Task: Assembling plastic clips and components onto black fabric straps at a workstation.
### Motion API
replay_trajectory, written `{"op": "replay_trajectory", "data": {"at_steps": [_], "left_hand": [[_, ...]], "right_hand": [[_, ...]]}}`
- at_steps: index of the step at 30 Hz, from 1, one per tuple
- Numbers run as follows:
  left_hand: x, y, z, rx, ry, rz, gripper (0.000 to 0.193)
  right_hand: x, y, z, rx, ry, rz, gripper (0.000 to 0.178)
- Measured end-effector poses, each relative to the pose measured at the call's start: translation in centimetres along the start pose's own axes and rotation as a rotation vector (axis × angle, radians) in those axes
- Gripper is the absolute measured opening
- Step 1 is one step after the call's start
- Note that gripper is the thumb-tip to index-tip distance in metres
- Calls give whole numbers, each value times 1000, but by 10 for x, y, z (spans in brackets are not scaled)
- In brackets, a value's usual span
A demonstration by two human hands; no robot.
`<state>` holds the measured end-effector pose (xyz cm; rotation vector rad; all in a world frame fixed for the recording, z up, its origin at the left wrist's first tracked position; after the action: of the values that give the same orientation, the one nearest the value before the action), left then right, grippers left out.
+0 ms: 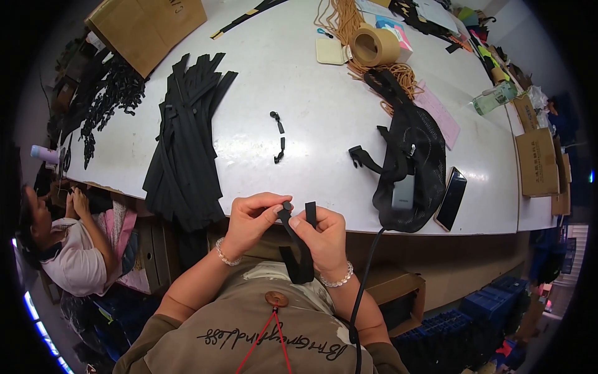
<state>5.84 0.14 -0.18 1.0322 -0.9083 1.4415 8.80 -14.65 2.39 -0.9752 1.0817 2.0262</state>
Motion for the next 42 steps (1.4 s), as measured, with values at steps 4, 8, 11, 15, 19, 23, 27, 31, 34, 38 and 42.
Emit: {"op": "replay_trajectory", "data": {"at_steps": [4,8,11,15,19,23,27,31,34,38,42], "left_hand": [[5,1,0,4,-74,119,22],[14,4,2,27,-129,141,26],[18,7,4,38,-183,247,27],[17,7,5,48,-174,272,29],[15,9,5,59,-192,274,31],[15,11,4,79,-170,272,31],[13,10,5,88,-150,261,30],[12,10,4,104,-140,240,26],[12,10,4,115,-140,233,23],[13,11,5,151,-144,186,20],[14,10,6,146,-135,165,20]], "right_hand": [[1,0,3,0,-10,-13,7],[0,-2,8,-17,6,-8,6],[1,-2,10,-39,21,-3,7],[5,-1,8,-60,-8,12,10],[8,-4,12,-54,26,-88,14],[9,-4,15,-32,29,-111,14],[9,-5,17,-11,34,-127,15],[9,-6,18,-20,21,-141,15],[7,-7,17,-22,49,-78,16],[11,-8,11,-60,37,-81,17],[10,-8,11,-70,7,-67,18]]}}
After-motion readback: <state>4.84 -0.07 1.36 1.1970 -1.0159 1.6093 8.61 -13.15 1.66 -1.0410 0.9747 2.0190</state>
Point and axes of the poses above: each hand's wrist, its own y-axis away from the middle knuckle, its own z-axis out of the palm, x = y × z, the point moved 3 cm from there along -y, towards the middle knuckle, and after that the axes turned 4 degrees about z, right-handed, at the moved point
